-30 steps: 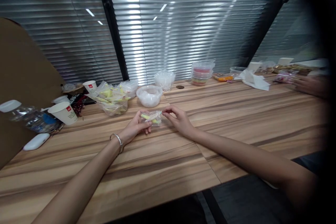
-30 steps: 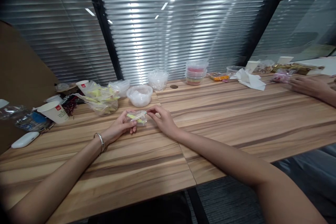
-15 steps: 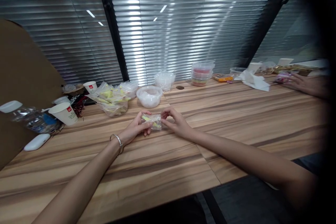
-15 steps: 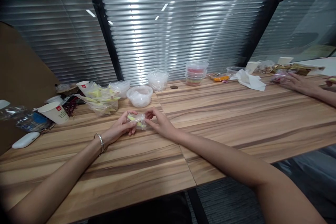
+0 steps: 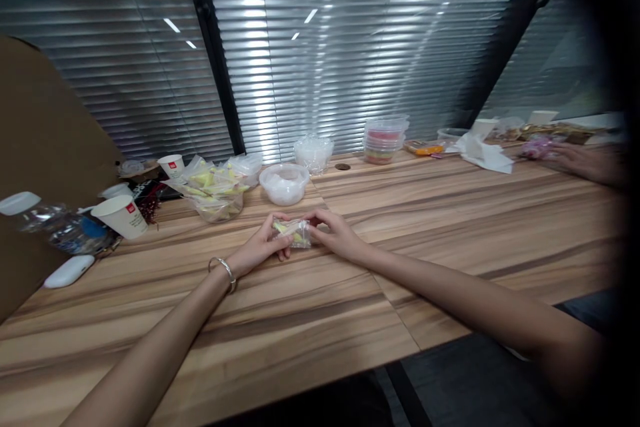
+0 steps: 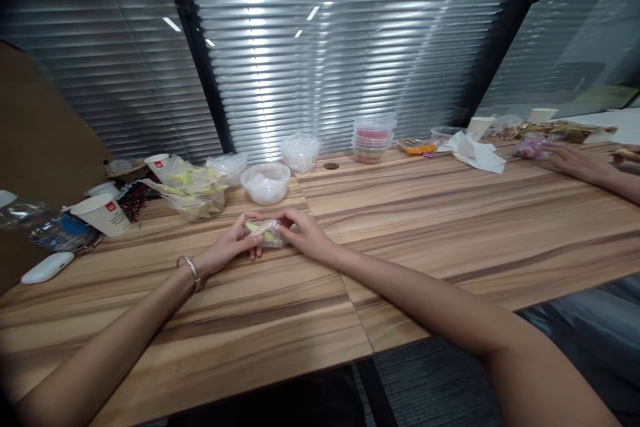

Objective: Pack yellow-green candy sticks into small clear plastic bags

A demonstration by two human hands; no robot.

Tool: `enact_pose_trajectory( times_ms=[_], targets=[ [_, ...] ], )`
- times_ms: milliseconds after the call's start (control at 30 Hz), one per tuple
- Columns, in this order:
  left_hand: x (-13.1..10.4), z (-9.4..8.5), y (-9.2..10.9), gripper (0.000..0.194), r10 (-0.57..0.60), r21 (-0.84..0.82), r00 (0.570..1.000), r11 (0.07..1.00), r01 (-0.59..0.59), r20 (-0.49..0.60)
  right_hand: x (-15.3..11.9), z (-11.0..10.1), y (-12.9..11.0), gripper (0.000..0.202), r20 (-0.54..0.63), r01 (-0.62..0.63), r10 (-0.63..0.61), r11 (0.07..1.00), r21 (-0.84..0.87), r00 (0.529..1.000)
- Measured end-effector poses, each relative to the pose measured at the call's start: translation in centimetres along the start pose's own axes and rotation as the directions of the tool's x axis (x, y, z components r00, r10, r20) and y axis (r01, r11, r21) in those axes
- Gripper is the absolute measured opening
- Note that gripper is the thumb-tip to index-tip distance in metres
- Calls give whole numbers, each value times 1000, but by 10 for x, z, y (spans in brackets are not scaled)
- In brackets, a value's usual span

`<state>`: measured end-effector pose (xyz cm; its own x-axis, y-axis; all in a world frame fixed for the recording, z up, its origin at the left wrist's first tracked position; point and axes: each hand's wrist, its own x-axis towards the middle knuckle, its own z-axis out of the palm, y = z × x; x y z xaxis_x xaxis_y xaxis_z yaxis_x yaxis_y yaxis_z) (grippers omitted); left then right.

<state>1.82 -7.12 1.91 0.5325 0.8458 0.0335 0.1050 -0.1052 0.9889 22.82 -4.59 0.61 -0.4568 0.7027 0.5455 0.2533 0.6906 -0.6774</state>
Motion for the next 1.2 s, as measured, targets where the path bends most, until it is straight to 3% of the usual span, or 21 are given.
enact_pose_trajectory(
  times_ms=[300, 567, 667, 800, 1000, 1200],
  targets=[
    [1, 1, -2, 47, -13, 71, 1000, 997, 11, 26, -3, 3, 2, 3, -39, -18, 16, 998, -66, 999],
    [2, 1, 1, 40, -8, -109, 996, 994, -1, -84, 2, 3, 6, 21, -11, -69, 70, 995, 77, 997],
    [3, 0, -2, 41, -15, -204, 992, 979, -10, -121, 5, 6, 11, 26, 86, -151, 134, 960, 237, 987],
    [3, -1, -2, 39, -7, -277, 991, 960, -31, -135, 9, 4, 16, 27, 308, -337, 212, 830, 444, 927],
    [3, 5, -1, 37, 28, -254, 993, 966, -57, -118, 9, -9, 13, 35, 442, -477, 232, 647, 595, 867],
    [3, 8, -2, 37, 38, -186, 993, 981, -59, -115, 10, -11, 19, 50, 466, -497, 243, 661, 562, 851]
  ],
)
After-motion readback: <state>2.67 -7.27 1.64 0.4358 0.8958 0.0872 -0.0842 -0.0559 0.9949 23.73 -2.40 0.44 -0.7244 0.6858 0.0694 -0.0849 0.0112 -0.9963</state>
